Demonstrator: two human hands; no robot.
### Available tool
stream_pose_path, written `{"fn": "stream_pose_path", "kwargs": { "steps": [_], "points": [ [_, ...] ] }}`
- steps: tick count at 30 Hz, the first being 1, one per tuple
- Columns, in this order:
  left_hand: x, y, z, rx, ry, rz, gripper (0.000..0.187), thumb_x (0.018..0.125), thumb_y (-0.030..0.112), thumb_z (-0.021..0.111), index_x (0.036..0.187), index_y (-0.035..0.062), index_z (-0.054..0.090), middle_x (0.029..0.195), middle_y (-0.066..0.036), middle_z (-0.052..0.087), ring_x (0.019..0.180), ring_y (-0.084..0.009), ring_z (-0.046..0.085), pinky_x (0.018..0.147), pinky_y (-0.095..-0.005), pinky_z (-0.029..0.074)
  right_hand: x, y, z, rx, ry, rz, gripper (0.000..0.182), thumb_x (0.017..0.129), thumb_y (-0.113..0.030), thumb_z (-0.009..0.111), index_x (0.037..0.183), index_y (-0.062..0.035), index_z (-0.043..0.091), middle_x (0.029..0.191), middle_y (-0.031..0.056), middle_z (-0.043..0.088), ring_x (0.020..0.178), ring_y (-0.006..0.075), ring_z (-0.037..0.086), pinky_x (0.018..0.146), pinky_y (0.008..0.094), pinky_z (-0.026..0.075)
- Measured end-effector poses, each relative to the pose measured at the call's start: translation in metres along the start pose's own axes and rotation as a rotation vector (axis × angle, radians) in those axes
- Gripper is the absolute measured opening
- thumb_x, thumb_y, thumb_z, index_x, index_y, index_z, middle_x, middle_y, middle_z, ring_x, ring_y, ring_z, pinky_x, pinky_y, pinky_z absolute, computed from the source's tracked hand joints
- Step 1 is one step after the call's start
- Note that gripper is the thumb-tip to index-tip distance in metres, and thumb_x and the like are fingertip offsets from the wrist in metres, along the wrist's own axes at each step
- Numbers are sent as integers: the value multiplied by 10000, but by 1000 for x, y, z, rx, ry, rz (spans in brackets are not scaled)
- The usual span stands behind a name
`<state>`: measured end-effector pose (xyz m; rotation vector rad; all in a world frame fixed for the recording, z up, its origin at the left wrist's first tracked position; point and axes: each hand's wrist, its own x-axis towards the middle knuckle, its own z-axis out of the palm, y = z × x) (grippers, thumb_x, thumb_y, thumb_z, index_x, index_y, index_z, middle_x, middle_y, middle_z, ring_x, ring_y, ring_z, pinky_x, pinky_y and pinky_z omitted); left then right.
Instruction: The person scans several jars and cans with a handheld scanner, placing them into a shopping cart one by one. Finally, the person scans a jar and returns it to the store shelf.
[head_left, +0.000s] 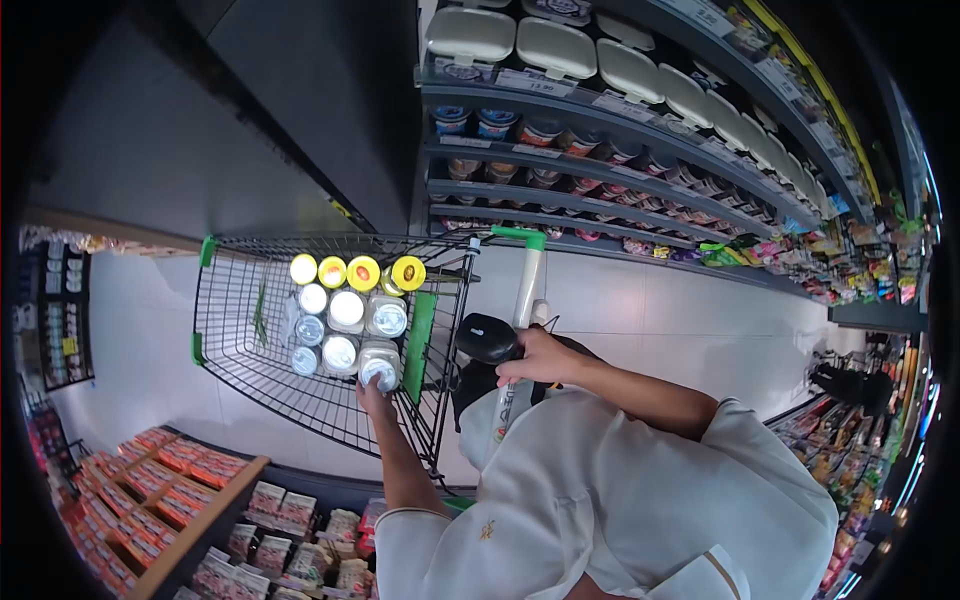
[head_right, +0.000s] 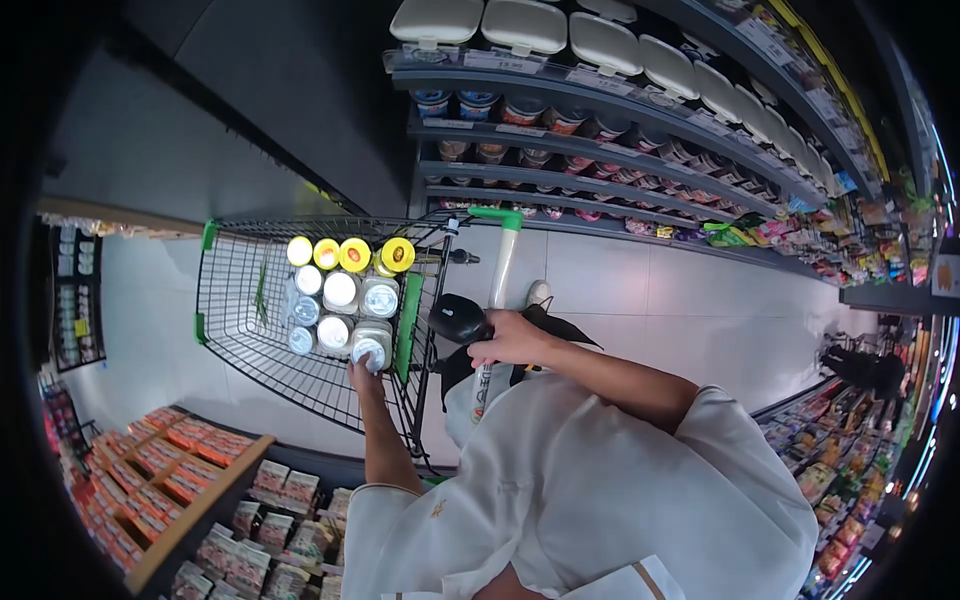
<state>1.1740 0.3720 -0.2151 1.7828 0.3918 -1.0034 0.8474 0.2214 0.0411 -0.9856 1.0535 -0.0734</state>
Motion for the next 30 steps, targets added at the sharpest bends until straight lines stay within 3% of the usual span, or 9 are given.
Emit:
{"fn": "stream_pose_path", "kwargs": {
  "steps": [3, 5, 6, 10, 16, 19, 24, 26, 30],
  "points": [
    [6, 11, 11, 395, 251, 208, 764, 806, 225, 767, 1360, -177, 427, 1366, -315, 518, 1224, -416, 567, 1040, -435, 480, 2, 7, -1, -11, -13, -45, 292, 863, -88, 703, 1096, 61, 609, 926, 128, 741, 852, 187, 750, 754, 297, 591],
    [-29, 37, 34, 623, 393, 819, 540, 856, 136, 697, 1301, -104, 507, 1213, -243, 588, 1095, -334, 603, 942, -438, 501, -2, 1, -2, -84, 0, -44, 301, 852, -109, 710, 1087, 54, 614, 891, 116, 753, 839, 170, 747, 750, 292, 585],
    [-54, 53, 52, 552, 365, 1084, 454, 881, 90, 659, 1282, -75, 527, 1157, -208, 607, 1045, -300, 607, 906, -423, 503, -4, -1, -4, -123, 6, -43, 306, 847, -119, 713, 1083, 50, 616, 873, 111, 759, 833, 162, 745, 747, 290, 582],
    [-164, 132, 154, 451, -240, 1282, 229, 915, 31, 640, 1140, -1, 619, 1134, -107, 642, 1038, -199, 587, 874, -332, 472, -4, 2, -11, -234, -3, -203, 314, 779, -210, 725, 959, 43, 677, 789, 112, 758, 735, 177, 742, 718, 313, 594],
    [-222, 160, 332, 479, -731, 1313, 524, 853, 121, 757, 1320, -2, 551, 1281, -162, 611, 1194, -296, 590, 987, -379, 485, -4, 16, -19, -371, -15, -369, 338, 730, -240, 735, 970, -8, 683, 818, 139, 730, 797, 298, 730, 764, 404, 578],
    [-206, 144, 418, 404, -596, 1161, 737, 785, 181, 840, 1364, -70, 459, 1360, -237, 511, 1262, -332, 531, 1044, -413, 449, -11, 18, -25, -511, -27, -473, 399, 718, -232, 755, 1038, -26, 635, 963, 198, 688, 941, 398, 680, 862, 472, 537],
    [-211, 136, 498, 353, -298, 1177, 757, 726, 163, 889, 1310, -81, 474, 1302, -243, 494, 1241, -358, 514, 1052, -438, 425, -16, 19, -42, -662, -136, -485, 396, 775, -317, 734, 1043, -46, 629, 968, 192, 707, 944, 396, 693, 841, 496, 549],
    [-246, 142, 504, 430, -169, 1164, 877, 742, 290, 874, 1393, -96, 431, 1418, -316, 424, 1329, -454, 399, 1160, -492, 295, -18, 17, -50, -679, -163, -501, 398, 776, -302, 736, 1060, -45, 625, 976, 197, 704, 954, 399, 689, 843, 496, 546],
    [-228, 140, 528, 589, -56, 1232, 937, 782, 424, 826, 1442, -80, 393, 1466, -297, 389, 1347, -455, 383, 1176, -495, 284, -20, 15, -62, -652, -219, -523, 406, 774, -284, 745, 1085, -53, 626, 981, 200, 702, 962, 402, 685, 851, 493, 541]
  ]
}}
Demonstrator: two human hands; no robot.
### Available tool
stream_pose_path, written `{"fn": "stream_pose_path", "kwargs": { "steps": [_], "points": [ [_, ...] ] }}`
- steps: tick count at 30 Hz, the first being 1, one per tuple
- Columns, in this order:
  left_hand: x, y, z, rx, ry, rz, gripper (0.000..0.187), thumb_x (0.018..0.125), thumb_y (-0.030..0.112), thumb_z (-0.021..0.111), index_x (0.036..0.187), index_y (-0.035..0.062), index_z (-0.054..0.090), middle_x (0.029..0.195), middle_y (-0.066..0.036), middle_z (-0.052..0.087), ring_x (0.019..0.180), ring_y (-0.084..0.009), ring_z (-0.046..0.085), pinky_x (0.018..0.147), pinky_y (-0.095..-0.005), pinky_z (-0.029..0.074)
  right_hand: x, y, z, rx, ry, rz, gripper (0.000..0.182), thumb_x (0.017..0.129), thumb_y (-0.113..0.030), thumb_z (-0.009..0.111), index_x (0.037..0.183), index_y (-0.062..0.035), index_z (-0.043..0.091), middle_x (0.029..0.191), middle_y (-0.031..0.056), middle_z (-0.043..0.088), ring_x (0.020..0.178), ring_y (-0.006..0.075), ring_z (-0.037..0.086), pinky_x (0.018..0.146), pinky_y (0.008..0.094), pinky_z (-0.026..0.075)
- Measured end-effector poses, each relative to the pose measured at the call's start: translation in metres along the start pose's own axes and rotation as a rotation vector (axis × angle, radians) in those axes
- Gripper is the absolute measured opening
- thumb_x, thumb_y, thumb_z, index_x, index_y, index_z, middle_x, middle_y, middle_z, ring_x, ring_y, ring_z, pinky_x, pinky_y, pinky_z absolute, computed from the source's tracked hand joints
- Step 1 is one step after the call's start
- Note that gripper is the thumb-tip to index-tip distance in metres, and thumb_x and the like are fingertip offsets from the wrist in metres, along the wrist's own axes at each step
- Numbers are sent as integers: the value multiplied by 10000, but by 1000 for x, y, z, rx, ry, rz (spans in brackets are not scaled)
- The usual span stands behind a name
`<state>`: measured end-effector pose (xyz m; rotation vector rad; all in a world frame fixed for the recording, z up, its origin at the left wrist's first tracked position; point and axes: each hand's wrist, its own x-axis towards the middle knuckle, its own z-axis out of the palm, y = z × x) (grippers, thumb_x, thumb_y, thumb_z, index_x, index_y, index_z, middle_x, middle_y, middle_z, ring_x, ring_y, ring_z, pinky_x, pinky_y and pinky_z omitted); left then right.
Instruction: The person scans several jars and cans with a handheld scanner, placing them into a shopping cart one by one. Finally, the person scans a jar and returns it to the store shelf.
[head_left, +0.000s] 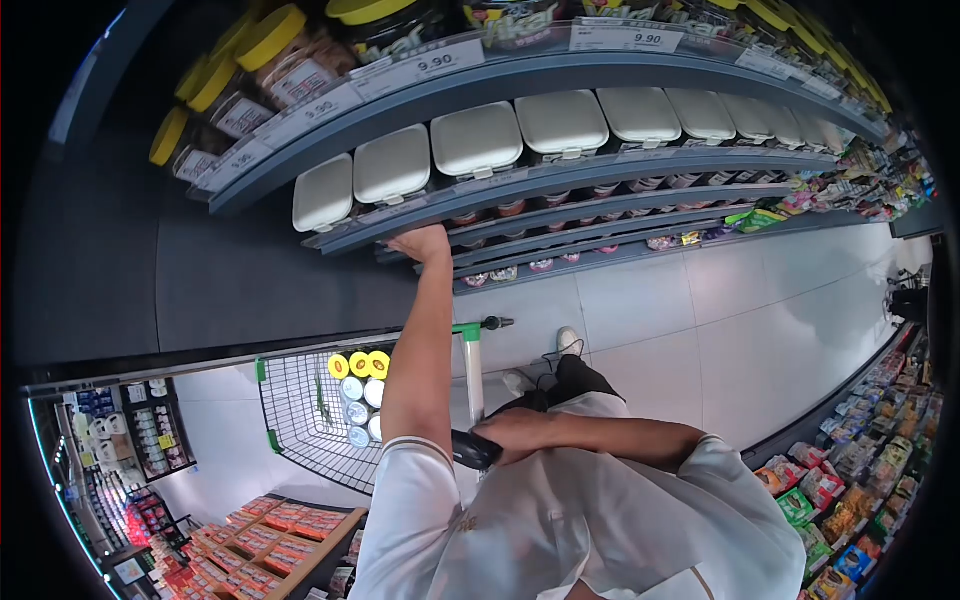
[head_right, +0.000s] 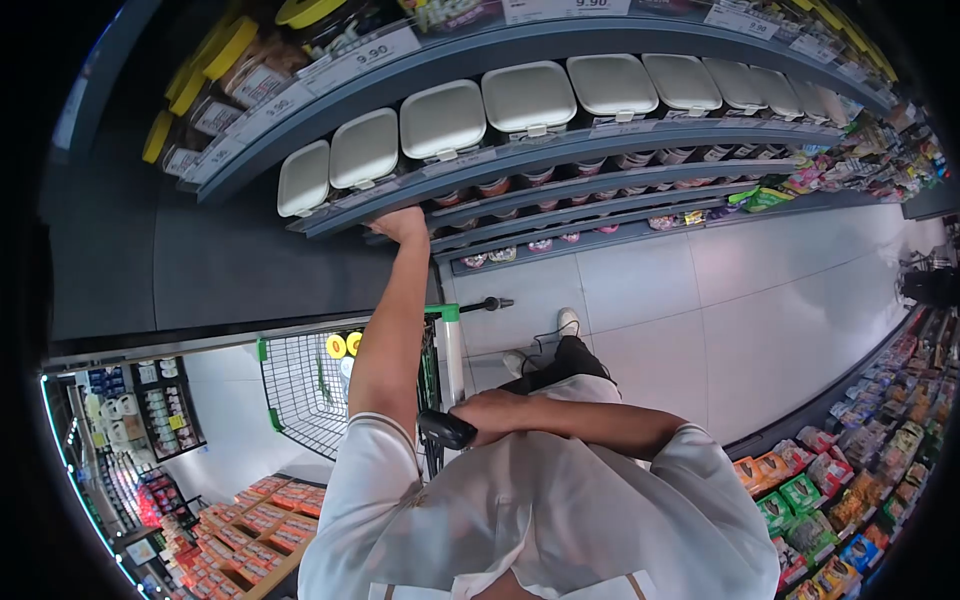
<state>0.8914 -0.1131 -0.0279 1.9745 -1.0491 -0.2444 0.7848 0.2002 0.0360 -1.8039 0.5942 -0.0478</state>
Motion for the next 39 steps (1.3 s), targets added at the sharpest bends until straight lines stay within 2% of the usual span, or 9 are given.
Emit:
{"fn": "stream_pose_path", "kwargs": {
  "steps": [7, 10, 14, 17, 24, 29, 32, 33, 39],
  "points": [
    [1, 13, -3, -94, 5, -234, 949, 717, 327, 886, 1441, -42, 396, 1431, -252, 430, 1362, -385, 405, 1169, -435, 333, 0, 10, -3, 42, 21, -67, 354, 793, -297, 729, 1044, -65, 637, 945, 192, 704, 933, 393, 692, 824, 497, 540],
    [0, 10, -2, -69, 41, -143, 882, 738, 322, 866, 1400, -42, 410, 1375, -250, 471, 1268, -403, 488, 1106, -454, 386, 0, 6, -9, 48, -4, -47, 374, 782, -312, 738, 1051, -68, 647, 946, 195, 712, 935, 395, 698, 838, 498, 546],
    [-2, -19, -2, -471, -19, 30, 788, 750, 138, 869, 1370, -27, 410, 1378, -197, 490, 1232, -315, 528, 1088, -399, 416, 1, 5, -12, 4, -11, -39, 392, 762, -312, 757, 1047, -62, 657, 937, 202, 718, 928, 397, 703, 849, 499, 550],
    [-29, -5, -32, -719, -60, -75, 746, 749, 5, 863, 1335, 1, 402, 1339, -152, 506, 1225, -243, 516, 1089, -369, 412, 0, 1, -14, -3, 7, -41, 387, 749, -288, 766, 1036, -52, 658, 922, 209, 715, 919, 400, 702, 836, 498, 550],
    [-64, -38, -97, -763, -250, -79, 828, 736, 28, 894, 1368, -43, 363, 1407, -164, 446, 1272, -237, 502, 1134, -370, 392, -11, -10, -23, 106, 78, -6, 344, 734, -245, 741, 999, -47, 648, 906, 190, 707, 881, 403, 691, 795, 493, 540],
    [-87, -56, -170, -992, -484, -288, 600, 833, 0, 767, 1359, 21, 478, 1294, -99, 591, 1220, -198, 556, 1052, -355, 439, -37, 2, -27, 88, 260, -7, 413, 739, -295, 746, 1045, -38, 640, 908, 191, 694, 856, 401, 683, 772, 478, 536],
    [-97, -67, -215, -1349, -704, -488, 542, 913, 213, 651, 1392, 25, 478, 1338, -119, 591, 1219, -255, 587, 1030, -446, 486, -66, -6, -39, 168, 309, 109, 455, 705, -246, 774, 1090, -30, 662, 924, 218, 710, 878, 385, 703, 796, 442, 552],
    [-101, -78, -223, -1278, -718, -572, 687, 868, 450, 650, 1405, 47, 504, 1336, -165, 606, 1214, -332, 607, 1036, -537, 484, -74, -14, -42, 218, 374, 98, 475, 703, -227, 778, 1120, -32, 661, 949, 213, 715, 889, 365, 710, 811, 422, 553],
    [-132, -94, -270, -1471, -768, -688, 874, 825, 702, 627, 1431, 82, 517, 1309, -180, 623, 1204, -363, 613, 1022, -530, 505, -97, -50, -54, 324, 466, 41, 462, 728, -93, 758, 1156, 36, 640, 989, 146, 725, 873, 228, 694, 810, 343, 545]
  ]
}}
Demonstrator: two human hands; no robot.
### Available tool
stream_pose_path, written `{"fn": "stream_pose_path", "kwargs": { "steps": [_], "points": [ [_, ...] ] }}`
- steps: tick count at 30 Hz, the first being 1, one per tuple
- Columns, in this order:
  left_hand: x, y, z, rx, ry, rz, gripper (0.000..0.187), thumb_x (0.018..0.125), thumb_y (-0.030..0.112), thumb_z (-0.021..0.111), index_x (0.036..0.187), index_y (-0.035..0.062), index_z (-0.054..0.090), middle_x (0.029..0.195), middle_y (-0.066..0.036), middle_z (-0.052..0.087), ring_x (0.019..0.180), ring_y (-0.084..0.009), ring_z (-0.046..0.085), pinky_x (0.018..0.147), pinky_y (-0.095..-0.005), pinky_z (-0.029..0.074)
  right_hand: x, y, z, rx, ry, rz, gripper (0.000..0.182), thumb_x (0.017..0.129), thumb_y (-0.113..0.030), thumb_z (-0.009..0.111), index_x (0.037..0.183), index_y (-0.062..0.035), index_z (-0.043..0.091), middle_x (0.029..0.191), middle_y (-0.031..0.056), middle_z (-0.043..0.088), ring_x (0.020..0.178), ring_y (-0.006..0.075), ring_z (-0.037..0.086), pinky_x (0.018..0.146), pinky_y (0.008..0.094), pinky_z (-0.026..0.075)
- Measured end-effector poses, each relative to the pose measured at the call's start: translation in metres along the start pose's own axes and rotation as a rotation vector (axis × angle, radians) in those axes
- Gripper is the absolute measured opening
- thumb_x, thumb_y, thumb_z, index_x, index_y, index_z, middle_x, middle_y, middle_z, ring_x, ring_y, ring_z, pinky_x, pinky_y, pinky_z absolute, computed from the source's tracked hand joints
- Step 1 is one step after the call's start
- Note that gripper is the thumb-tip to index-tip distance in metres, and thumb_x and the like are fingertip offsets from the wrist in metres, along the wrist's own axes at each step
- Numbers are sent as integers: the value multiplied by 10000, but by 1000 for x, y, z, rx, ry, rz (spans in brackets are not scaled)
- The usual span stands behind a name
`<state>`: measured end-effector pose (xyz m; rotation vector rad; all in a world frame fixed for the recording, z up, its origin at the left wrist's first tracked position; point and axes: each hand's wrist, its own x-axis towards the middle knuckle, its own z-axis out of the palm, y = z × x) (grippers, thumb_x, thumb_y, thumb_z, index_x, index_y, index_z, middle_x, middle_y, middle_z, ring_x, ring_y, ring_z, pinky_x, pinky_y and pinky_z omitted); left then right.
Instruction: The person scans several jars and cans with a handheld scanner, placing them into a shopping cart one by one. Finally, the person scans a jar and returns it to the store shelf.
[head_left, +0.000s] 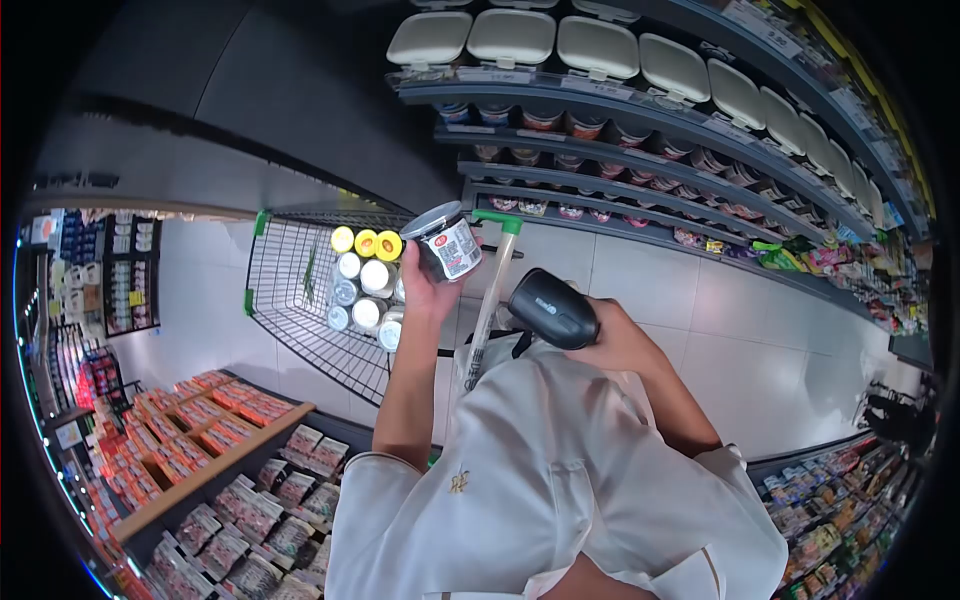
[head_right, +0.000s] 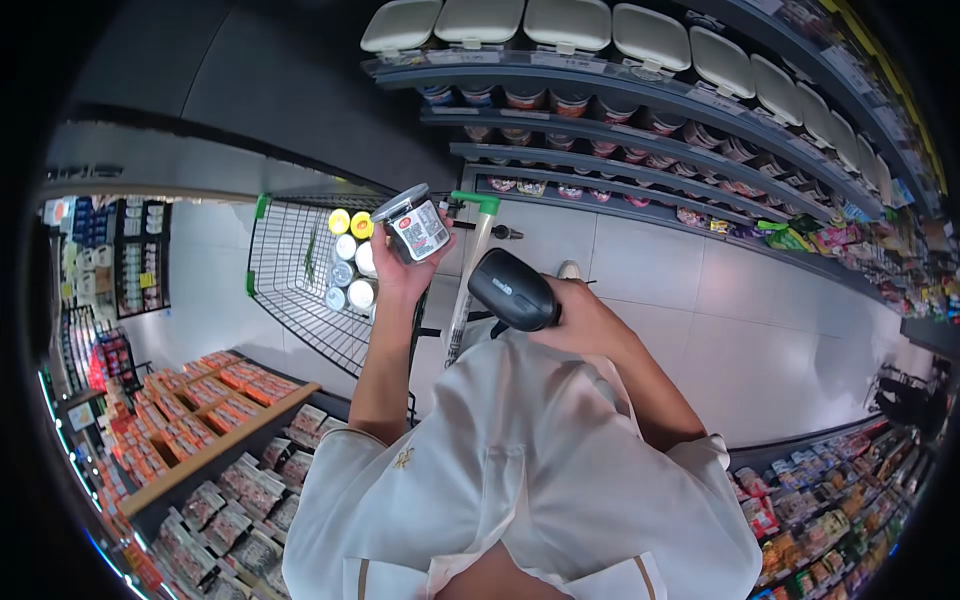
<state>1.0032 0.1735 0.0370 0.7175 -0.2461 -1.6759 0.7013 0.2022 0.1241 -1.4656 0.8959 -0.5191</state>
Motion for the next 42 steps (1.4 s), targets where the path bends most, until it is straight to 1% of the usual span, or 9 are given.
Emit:
{"fn": "stream_pose_path", "kwargs": {
  "steps": [2, 7, 16, 21, 23, 27, 30, 35, 42],
  "points": [
    [-9, -5, -5, 5, 21, 47, 968, 775, 809, 615, 1432, 105, 519, 1308, -167, 623, 1197, -356, 614, 1017, -503, 514, 3, -8, 6, 158, -38, 14, 404, 762, -80, 740, 1138, 38, 646, 974, 119, 730, 796, 184, 678, 744, 316, 544],
    [-30, -10, -16, -32, 7, 179, 949, 779, 734, 683, 1452, 93, 489, 1338, -162, 606, 1237, -361, 586, 1063, -485, 485, 21, -37, 17, 413, -159, 209, 293, 819, -45, 693, 1103, 20, 665, 946, 91, 733, 665, 111, 630, 624, 266, 522],
    [-98, -44, -24, -41, 29, 197, 932, 716, 350, 907, 1452, 31, 432, 1367, -134, 594, 1259, -283, 591, 1102, -468, 465, 44, -25, 55, 720, 4, 366, 463, 864, -29, 647, 1313, 58, 575, 1232, 210, 669, 1041, 302, 713, 839, 369, 615],
    [-119, -59, -14, -14, 45, 167, 917, 681, 223, 941, 1424, 11, 448, 1366, -124, 601, 1242, -251, 609, 1094, -442, 464, 51, -20, 64, 699, 33, 405, 443, 835, 3, 659, 1270, 65, 599, 1204, 209, 672, 1036, 287, 710, 887, 391, 616],
    [-125, -53, -9, -78, 132, 92, 763, 866, 275, 788, 1468, 6, 403, 1409, -140, 565, 1324, -247, 541, 1133, -421, 412, 54, -16, 67, 687, 38, 399, 438, 828, 13, 660, 1259, 67, 605, 1196, 205, 675, 1027, 281, 710, 892, 390, 616],
    [-136, -18, 0, -52, 4, -36, 578, 1018, 242, 551, 1510, 8, 359, 1424, -149, 542, 1354, -242, 502, 1145, -401, 393, 60, -14, 77, 598, 66, 383, 437, 832, 24, 652, 1265, 66, 604, 1194, 191, 681, 1003, 266, 713, 881, 373, 613],
    [-143, 9, -2, 166, 95, -110, 630, 942, 150, 634, 1495, -8, 377, 1415, -148, 538, 1311, -243, 535, 1120, -404, 425, 69, -9, 89, 563, 30, 377, 447, 837, 23, 655, 1280, 63, 601, 1203, 177, 685, 987, 247, 717, 858, 350, 610],
    [-125, 37, -69, 201, 239, 154, 641, 830, 9, 719, 1409, -30, 446, 1293, -146, 599, 1205, -241, 602, 1041, -379, 498, 82, -4, 121, 510, 17, 404, 398, 823, -35, 732, 1203, 58, 654, 1089, 107, 720, 883, 145, 702, 793, 280, 576],
    [-45, 24, -255, 308, 784, 96, 637, 801, 178, 831, 1319, 21, 494, 1163, -75, 626, 986, -151, 599, 718, -328, 464, 64, 65, 129, 161, -112, 440, 347, 793, -80, 772, 1119, -1, 683, 945, 65, 725, 870, 134, 678, 812, 288, 543]
  ]
}}
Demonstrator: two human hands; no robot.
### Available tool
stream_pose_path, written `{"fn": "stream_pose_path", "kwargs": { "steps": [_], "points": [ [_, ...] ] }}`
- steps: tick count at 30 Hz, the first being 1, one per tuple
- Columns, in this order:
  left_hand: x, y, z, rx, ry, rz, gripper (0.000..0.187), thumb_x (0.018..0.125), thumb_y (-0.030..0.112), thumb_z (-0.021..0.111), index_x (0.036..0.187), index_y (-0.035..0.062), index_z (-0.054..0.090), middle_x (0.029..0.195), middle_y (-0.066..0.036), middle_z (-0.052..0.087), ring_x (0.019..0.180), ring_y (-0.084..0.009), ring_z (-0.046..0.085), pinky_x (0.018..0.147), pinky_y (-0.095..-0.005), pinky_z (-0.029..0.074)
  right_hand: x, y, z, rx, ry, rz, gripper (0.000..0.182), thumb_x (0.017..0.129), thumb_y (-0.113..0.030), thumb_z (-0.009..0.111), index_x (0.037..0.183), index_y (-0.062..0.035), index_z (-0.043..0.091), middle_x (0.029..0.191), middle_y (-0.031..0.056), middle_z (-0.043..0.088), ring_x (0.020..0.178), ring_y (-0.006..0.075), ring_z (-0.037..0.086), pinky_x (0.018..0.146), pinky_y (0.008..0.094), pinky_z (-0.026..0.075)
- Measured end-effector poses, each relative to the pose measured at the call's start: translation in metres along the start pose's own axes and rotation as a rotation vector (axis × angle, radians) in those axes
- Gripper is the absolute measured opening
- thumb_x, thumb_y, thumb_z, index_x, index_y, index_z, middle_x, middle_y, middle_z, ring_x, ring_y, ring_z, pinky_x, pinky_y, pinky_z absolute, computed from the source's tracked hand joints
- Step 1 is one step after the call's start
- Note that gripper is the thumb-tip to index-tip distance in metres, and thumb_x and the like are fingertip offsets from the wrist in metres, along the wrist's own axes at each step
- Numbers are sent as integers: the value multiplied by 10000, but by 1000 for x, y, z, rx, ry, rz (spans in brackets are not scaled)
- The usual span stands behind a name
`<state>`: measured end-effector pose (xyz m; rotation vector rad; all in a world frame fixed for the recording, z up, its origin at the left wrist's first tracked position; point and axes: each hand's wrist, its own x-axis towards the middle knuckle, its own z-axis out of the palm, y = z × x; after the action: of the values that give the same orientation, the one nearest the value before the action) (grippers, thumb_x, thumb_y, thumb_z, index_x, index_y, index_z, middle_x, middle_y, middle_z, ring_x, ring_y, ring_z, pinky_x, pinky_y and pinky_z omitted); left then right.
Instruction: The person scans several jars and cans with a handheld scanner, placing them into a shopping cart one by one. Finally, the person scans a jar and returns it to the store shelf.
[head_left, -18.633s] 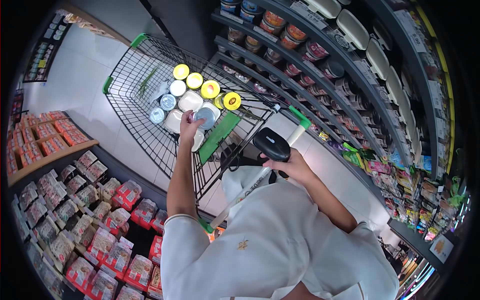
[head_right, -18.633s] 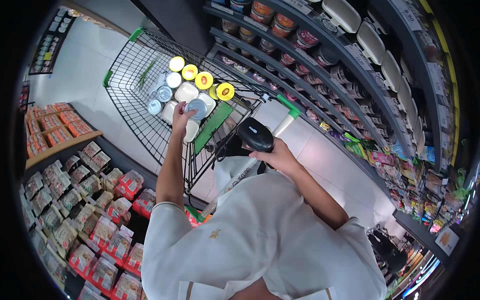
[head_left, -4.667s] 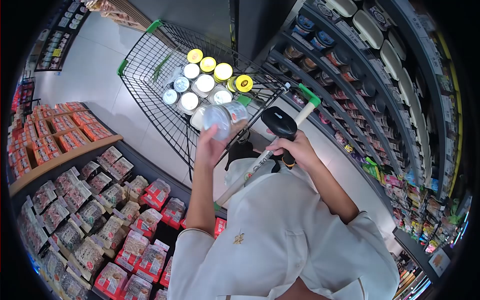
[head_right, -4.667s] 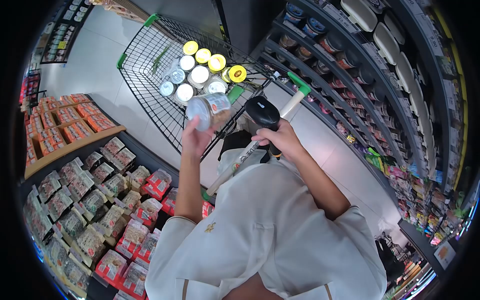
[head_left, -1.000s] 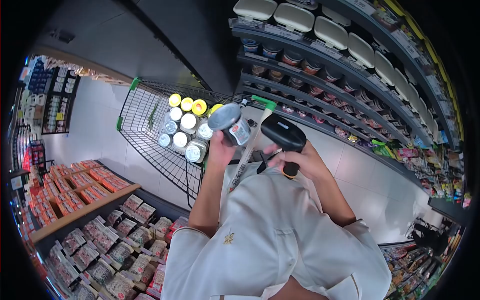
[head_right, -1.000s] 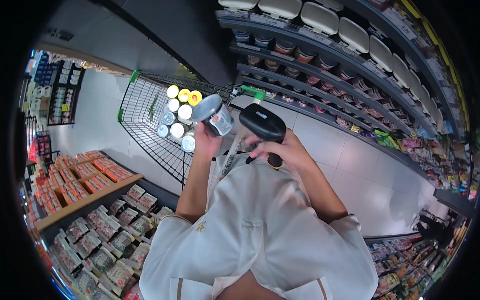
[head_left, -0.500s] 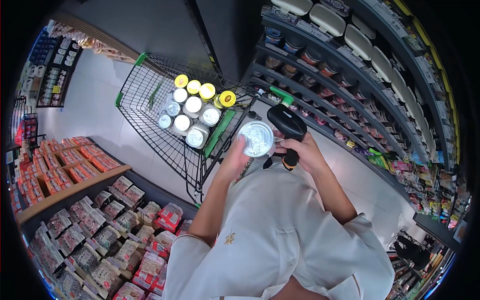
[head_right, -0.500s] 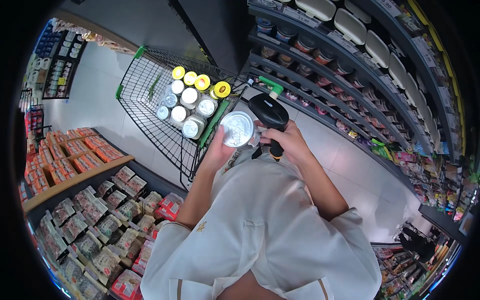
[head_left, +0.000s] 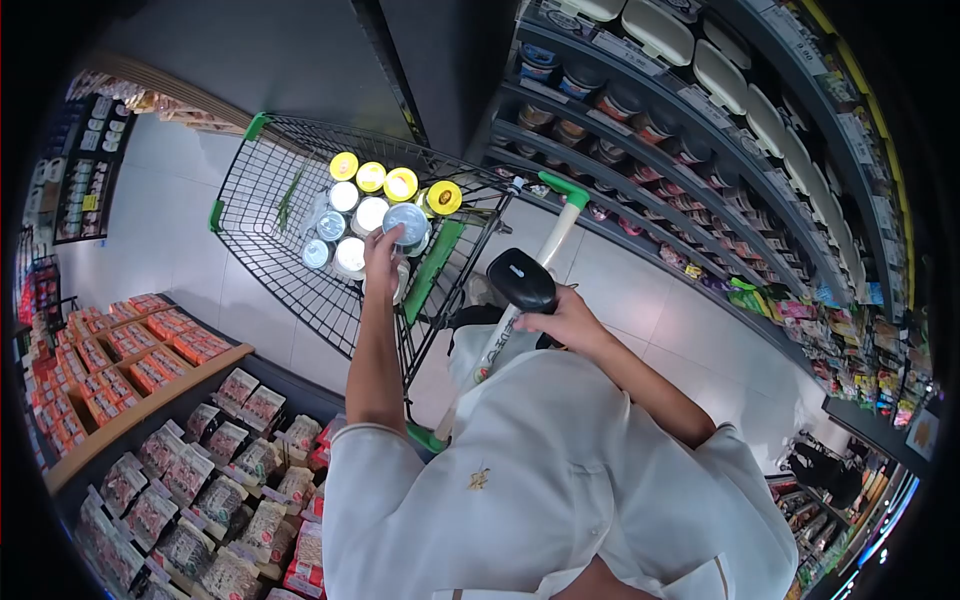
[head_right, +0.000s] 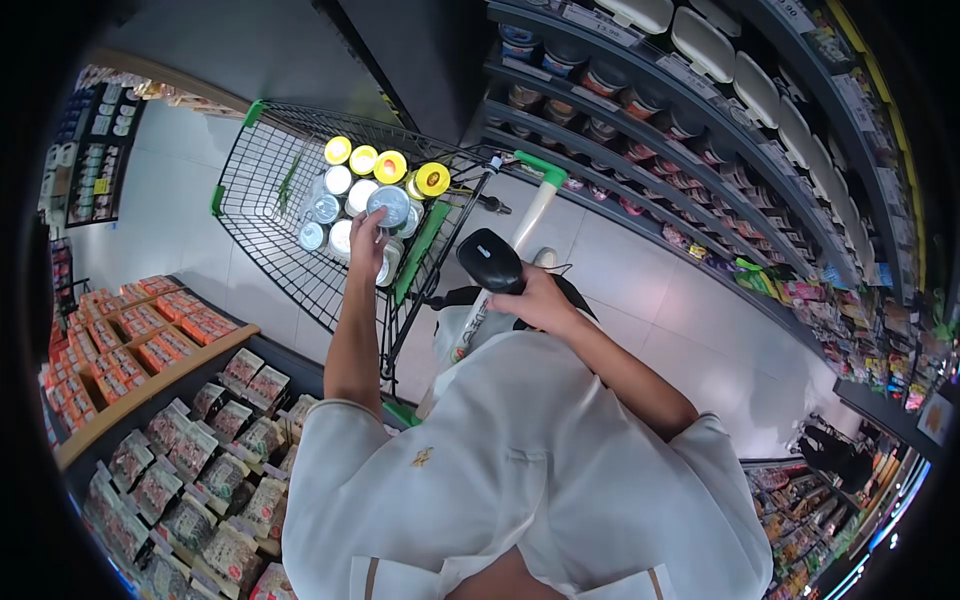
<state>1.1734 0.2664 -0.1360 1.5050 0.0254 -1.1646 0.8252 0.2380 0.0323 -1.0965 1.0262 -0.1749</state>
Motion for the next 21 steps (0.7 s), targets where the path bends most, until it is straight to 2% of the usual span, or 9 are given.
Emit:
{"fn": "stream_pose_path", "kwargs": {
  "steps": [1, 2, 4, 7, 11, 14, 20, 21],
  "points": [
    [13, -8, -2, 69, 25, -30, 663, 790, 188, 837, 1333, 29, 491, 1173, -71, 622, 994, -150, 597, 713, -320, 457, 1, 4, 0, -12, 20, -2, 354, 768, -107, 796, 1097, -18, 698, 925, 44, 712, 844, 119, 655, 812, 291, 529],
    [24, -18, -4, 139, 50, -61, 689, 780, 199, 843, 1347, 37, 488, 1184, -67, 618, 1002, -149, 595, 707, -312, 450, -1, 5, -2, 8, 5, 55, 373, 771, -123, 803, 1110, -13, 695, 963, 58, 716, 905, 143, 654, 866, 314, 522],
    [42, -35, -8, 219, 59, -118, 762, 752, 205, 852, 1393, 52, 470, 1249, -73, 597, 1030, -153, 596, 701, -286, 433, -2, 10, -3, -7, 19, 2, 391, 772, -127, 807, 1127, -14, 689, 995, 64, 715, 935, 149, 649, 888, 321, 517],
    [52, -57, -6, 153, 46, -94, 696, 756, 268, 849, 1336, 129, 492, 1096, -7, 615, 865, -123, 533, 738, -342, 378, 0, 15, 1, -44, 48, -101, 436, 774, -136, 816, 1163, -7, 667, 1043, 79, 711, 957, 153, 645, 898, 325, 518],
    [53, -66, -6, 90, 23, -79, 697, 813, 192, 792, 1418, 109, 455, 1254, -30, 599, 1049, -155, 551, 840, -357, 376, -6, 1, 0, -126, 42, -60, 468, 796, -109, 825, 1212, -2, 639, 1070, 56, 708, 984, 129, 631, 915, 297, 505],
    [56, -71, -11, -62, -1, -63, 743, 824, 18, 732, 1484, 18, 391, 1401, -142, 532, 1224, -266, 566, 1010, -376, 463, -4, 6, -2, -145, 35, -69, 474, 807, -98, 828, 1226, -2, 629, 1077, 42, 706, 994, 118, 621, 928, 287, 495],
    [64, -76, -11, -123, -41, -77, 721, 824, -7, 668, 1488, -4, 387, 1437, -150, 511, 1308, -291, 507, 1084, -422, 416, -2, -5, 1, -185, 89, -136, 446, 757, -157, 804, 1147, 2, 657, 991, 115, 699, 934, 193, 666, 882, 331, 522],
    [64, -73, -8, -112, -5, -85, 686, 814, -11, 606, 1471, -2, 408, 1400, -156, 529, 1286, -306, 528, 1066, -430, 439, -2, -8, -1, -222, 97, -142, 445, 755, -159, 800, 1144, 3, 658, 982, 119, 700, 933, 198, 669, 882, 331, 522]
  ]
}}
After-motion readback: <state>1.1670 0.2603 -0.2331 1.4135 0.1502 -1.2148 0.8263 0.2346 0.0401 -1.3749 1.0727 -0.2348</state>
